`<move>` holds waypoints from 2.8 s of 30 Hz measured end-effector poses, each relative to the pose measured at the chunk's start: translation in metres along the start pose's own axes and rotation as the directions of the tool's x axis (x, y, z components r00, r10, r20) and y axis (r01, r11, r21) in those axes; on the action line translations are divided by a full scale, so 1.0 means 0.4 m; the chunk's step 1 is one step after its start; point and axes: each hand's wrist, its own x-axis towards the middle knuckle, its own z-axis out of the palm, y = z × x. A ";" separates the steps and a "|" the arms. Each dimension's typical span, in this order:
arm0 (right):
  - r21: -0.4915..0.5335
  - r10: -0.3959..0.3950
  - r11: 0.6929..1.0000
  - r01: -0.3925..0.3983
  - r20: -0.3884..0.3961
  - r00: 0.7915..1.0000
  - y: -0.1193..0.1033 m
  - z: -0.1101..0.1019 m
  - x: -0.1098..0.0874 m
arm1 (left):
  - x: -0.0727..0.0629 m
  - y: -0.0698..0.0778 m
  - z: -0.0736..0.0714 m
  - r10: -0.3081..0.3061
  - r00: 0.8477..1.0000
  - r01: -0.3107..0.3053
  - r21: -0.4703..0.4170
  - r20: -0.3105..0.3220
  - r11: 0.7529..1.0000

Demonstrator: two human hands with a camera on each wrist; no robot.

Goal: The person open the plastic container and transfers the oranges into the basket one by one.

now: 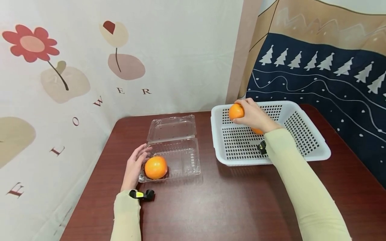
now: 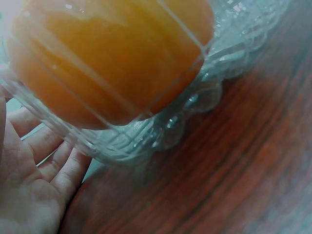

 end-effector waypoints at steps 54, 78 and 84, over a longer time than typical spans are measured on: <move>-0.026 0.035 0.999 -0.032 0.138 0.990 0.082 0.098 0.037 | -0.006 -0.004 0.005 -0.016 1.000 0.016 0.011 0.011 1.000; -0.054 0.078 0.996 -0.069 0.177 0.981 0.089 0.097 0.045 | 0.002 0.000 0.009 -0.008 1.000 0.008 -0.010 0.010 1.000; -0.050 0.065 0.997 -0.057 0.178 0.982 0.089 0.099 0.048 | 0.004 0.002 0.007 0.002 1.000 -0.002 0.006 0.009 1.000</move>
